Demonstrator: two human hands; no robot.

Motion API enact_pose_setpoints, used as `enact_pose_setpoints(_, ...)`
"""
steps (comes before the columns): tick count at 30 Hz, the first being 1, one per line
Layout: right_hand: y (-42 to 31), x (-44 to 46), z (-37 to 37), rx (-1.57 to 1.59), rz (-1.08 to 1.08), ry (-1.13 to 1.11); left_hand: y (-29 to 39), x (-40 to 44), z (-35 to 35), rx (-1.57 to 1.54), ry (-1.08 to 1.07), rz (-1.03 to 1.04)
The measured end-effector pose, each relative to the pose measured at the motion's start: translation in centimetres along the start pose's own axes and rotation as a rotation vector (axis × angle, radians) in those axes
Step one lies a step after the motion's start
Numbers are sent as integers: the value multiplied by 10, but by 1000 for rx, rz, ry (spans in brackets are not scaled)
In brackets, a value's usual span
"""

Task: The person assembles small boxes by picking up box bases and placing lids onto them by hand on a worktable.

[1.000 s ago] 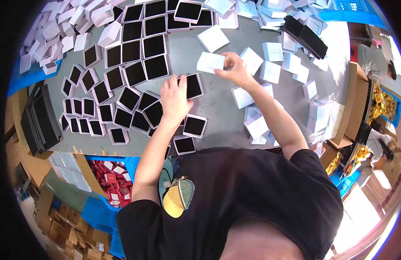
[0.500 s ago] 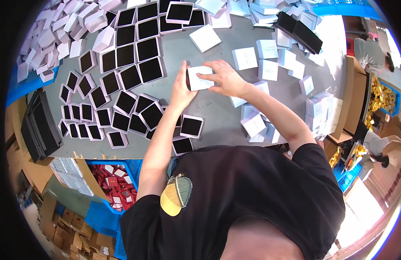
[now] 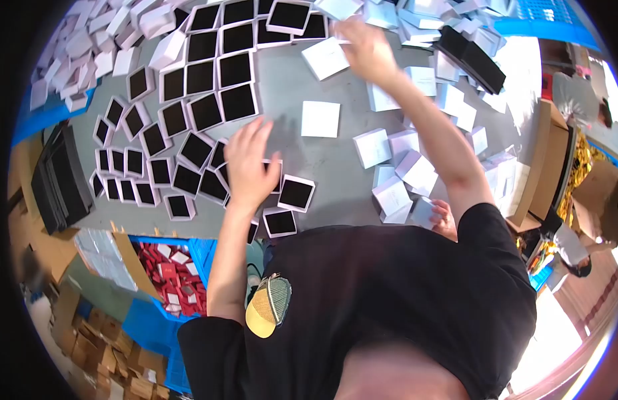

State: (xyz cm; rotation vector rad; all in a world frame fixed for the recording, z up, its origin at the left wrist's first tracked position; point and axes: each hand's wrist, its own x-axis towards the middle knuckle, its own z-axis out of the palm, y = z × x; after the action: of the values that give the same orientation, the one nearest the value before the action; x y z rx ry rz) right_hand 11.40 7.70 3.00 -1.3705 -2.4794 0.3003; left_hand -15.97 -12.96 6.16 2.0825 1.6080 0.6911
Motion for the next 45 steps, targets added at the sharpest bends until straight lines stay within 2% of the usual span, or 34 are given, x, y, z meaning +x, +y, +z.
enact_pose_setpoints(2,29,32,16,-388,-238,357,-9,-26,-41,112,-71,-91)
enact_pose_setpoints(5,72,47,58,-492,-211,20,-15,-57,-64,217,-224,-257)
enact_pose_setpoints(6,64,51,45,-477,-185,-126,-21,-63,-61,206,-233,-267)
enact_pose_setpoints(9,12,31,-2,-159,-102,83,-38,-81,-42,205,-202,-278)
enact_pose_setpoints(10,-2,18,-1,135,-120,359,-41,-81,-37,209,-180,-272)
enact_pose_setpoints(11,-21,4,-17,314,55,320,-36,-74,-35,128,-139,-269)
enact_pose_setpoints(13,-51,-23,-51,646,496,2,-20,-53,-31,-29,-51,-258)
enact_pose_setpoints(15,-55,-46,-37,1409,719,53,-5,-27,-10,-176,-30,-239)
enact_pose_setpoints(16,-54,-59,-23,1797,809,84,1,-9,2,-149,-33,-147)
enact_pose_setpoints(19,-46,-95,27,1712,903,10,-1,20,44,-272,-80,-149)
enact_pose_setpoints(21,-62,-110,34,734,700,-91,-10,22,70,-361,-50,-135)
enact_pose_setpoints(25,-90,-122,13,457,296,-1,-8,29,80,-454,-47,-182)
enact_pose_setpoints(26,-96,-122,8,473,330,-104,-6,30,82,-395,-39,-158)
enact_pose_setpoints(29,-106,-123,0,272,195,-91,5,39,86,-369,-39,-151)
enact_pose_setpoints(33,-89,-126,16,382,243,-87,3,38,93,-396,-18,-117)
enact_pose_setpoints(34,-85,-122,12,436,254,-106,2,38,85,-377,-79,-138)
enact_pose_setpoints(37,-74,-105,-5,565,300,-125,-13,33,67,-345,-42,-172)
enact_pose_setpoints(40,-65,-91,-7,619,361,-61,-34,22,63,-211,-50,-163)
enact_pose_setpoints(41,-69,-86,-3,645,323,-80,-36,21,66,-171,-50,-150)
enact_pose_setpoints(42,-75,-78,2,669,286,-96,-37,24,68,-301,-88,-152)
enact_pose_setpoints(45,-90,-65,19,595,117,-239,-41,26,92,-586,14,-251)
